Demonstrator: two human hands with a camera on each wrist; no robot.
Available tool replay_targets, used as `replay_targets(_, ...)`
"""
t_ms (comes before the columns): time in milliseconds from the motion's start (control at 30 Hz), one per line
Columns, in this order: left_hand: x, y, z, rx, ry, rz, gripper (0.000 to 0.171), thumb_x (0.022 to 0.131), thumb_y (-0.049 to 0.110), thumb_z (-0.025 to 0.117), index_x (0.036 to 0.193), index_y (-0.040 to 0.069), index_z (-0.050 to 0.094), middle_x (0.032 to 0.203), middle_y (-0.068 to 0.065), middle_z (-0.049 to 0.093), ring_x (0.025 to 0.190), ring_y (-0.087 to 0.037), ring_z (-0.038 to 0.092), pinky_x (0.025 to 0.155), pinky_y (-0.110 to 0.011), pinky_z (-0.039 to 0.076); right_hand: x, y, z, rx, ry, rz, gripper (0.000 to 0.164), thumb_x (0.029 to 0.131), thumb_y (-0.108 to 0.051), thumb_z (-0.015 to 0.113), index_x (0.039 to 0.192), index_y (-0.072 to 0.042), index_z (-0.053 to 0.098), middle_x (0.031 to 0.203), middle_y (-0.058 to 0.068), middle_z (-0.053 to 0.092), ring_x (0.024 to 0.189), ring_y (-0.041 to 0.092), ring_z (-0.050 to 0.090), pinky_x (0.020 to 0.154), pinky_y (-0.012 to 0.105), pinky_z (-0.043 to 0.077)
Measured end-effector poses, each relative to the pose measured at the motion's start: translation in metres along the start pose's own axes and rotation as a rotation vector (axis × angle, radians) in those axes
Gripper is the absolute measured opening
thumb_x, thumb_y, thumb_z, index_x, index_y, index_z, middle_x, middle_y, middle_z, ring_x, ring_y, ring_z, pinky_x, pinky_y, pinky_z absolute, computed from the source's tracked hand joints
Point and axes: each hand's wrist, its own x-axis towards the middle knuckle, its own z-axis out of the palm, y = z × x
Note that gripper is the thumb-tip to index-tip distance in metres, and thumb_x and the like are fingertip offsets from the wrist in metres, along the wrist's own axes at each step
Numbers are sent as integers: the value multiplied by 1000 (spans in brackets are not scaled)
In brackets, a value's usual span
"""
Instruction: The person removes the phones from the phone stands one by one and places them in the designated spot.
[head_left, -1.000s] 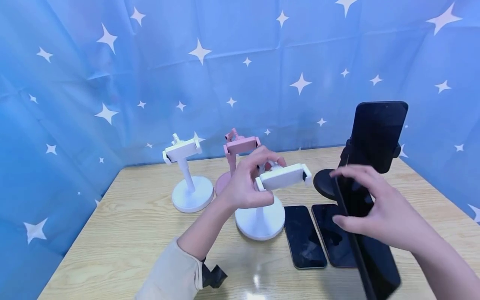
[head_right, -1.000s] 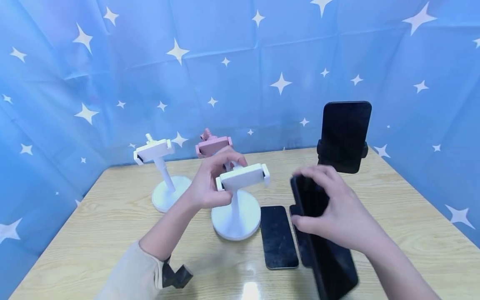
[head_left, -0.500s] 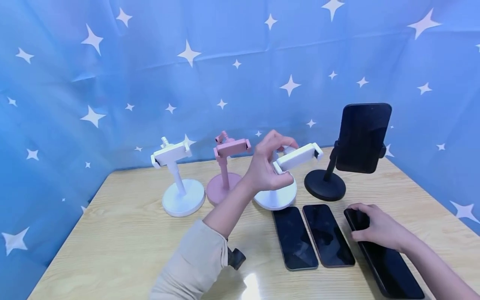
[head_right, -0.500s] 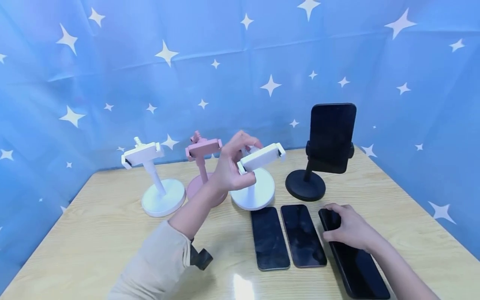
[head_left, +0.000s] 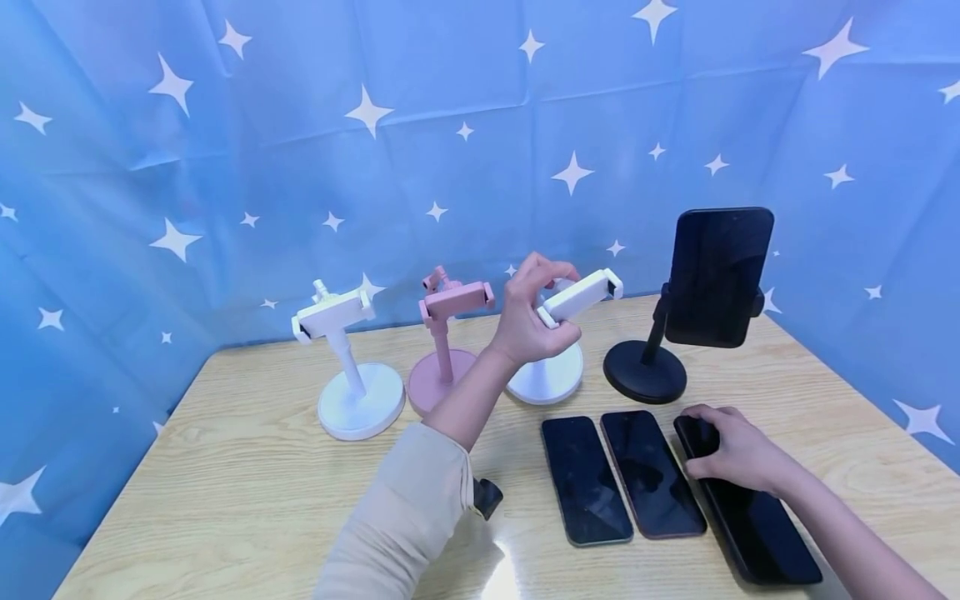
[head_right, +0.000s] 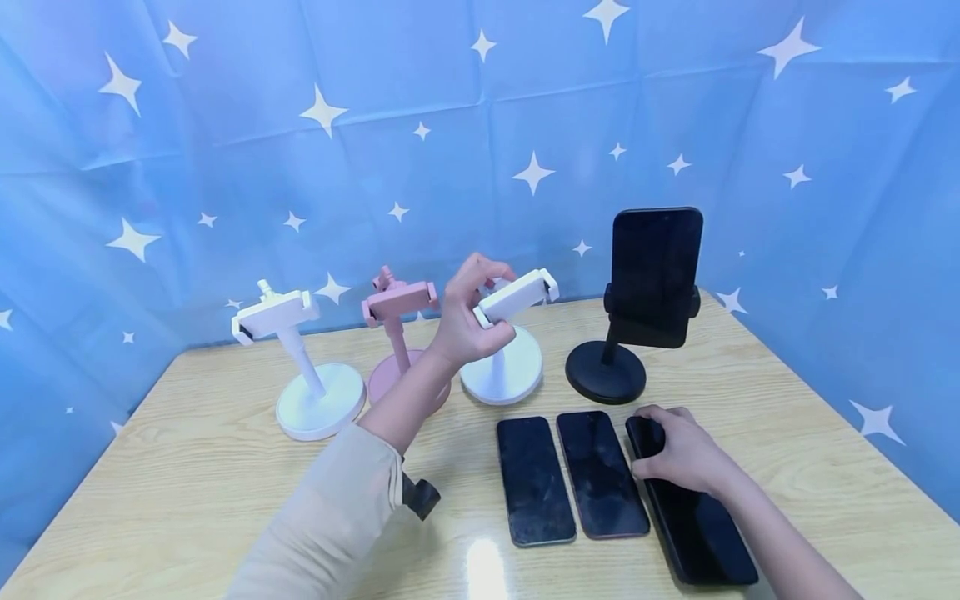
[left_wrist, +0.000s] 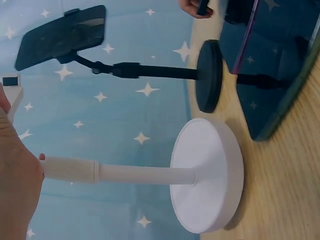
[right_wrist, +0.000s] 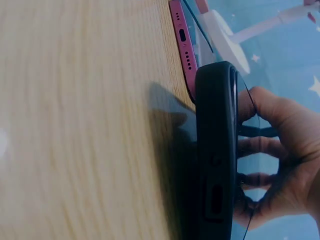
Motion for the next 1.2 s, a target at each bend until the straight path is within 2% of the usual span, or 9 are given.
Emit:
replay_targets(167, -1, -8, 1, 17, -9, -13, 37, 56, 9, 57, 92, 2, 59, 83, -15, 52, 76, -27, 45, 66, -24, 38, 1, 0, 0, 7, 3, 10, 69, 60, -21, 77, 118, 4, 49, 111, 31, 42, 90, 36, 46, 67, 42, 42)
replay_targets(300, 1, -10, 0, -19, -26, -52, 38, 56, 6, 58, 94, 1, 59, 84, -17, 52, 78, -27, 46, 68, -25, 41, 1, 0, -1, 12, 17, 2, 67, 60, -20, 77, 116, 3, 50, 110, 30, 42, 89, 35, 45, 66, 40, 42)
replay_targets(533, 4, -13, -2, -65, -42, -198, 38, 58, -1, 60, 96, 0, 60, 88, -14, 51, 82, -18, 45, 63, -25, 42, 5, -1, 0, -18, 47, -15, 69, 58, -31, 80, 114, 0, 52, 106, 28, 45, 95, 37, 39, 67, 43, 42)
replay_targets(600, 5, -13, -3, -70, -53, -251, 37, 61, -3, 60, 98, 0, 60, 91, -15, 50, 84, -18, 46, 63, -25, 43, 6, -1, 1, -43, 45, -7, 73, 58, -36, 80, 115, -1, 52, 106, 29, 44, 98, 39, 36, 67, 45, 42)
replay_targets(667, 8, -3, -6, -68, -60, -304, 33, 66, -5, 61, 99, -2, 59, 94, -17, 50, 86, -21, 47, 63, -24, 44, 7, 0, 1, -73, 44, 3, 75, 58, -41, 80, 116, -2, 52, 105, 30, 44, 100, 41, 34, 66, 48, 42)
replay_targets(800, 10, -4, -7, -49, -86, -393, 27, 75, -1, 62, 102, 1, 59, 104, -15, 50, 89, -25, 49, 62, -23, 47, 10, -1, 1, -101, 48, 17, 76, 58, -44, 79, 117, -4, 53, 102, 29, 45, 99, 41, 33, 64, 49, 41)
replay_targets(900, 7, -14, -3, -38, -102, -424, 25, 80, 5, 61, 104, 5, 60, 113, -10, 51, 91, -22, 51, 65, -24, 49, 11, 0, 1, -98, 42, 23, 77, 58, -45, 78, 117, -4, 53, 102, 28, 46, 99, 40, 34, 64, 48, 40)
replay_targets(1067, 8, -14, 2, -81, -139, -492, 27, 84, 7, 58, 111, 4, 60, 129, -11, 46, 109, -19, 48, 74, -25, 50, 14, 1, -1, -106, 31, 33, 78, 59, -47, 77, 118, -4, 52, 105, 30, 45, 98, 40, 35, 65, 49, 41)
replay_targets(1200, 10, -14, 4, -115, -150, -529, 29, 86, 7, 58, 114, 4, 59, 134, -9, 43, 118, -17, 42, 78, -25, 49, 15, 2, -2, -112, 17, 35, 81, 59, -50, 76, 121, -4, 50, 108, 33, 41, 99, 42, 34, 66, 51, 40)
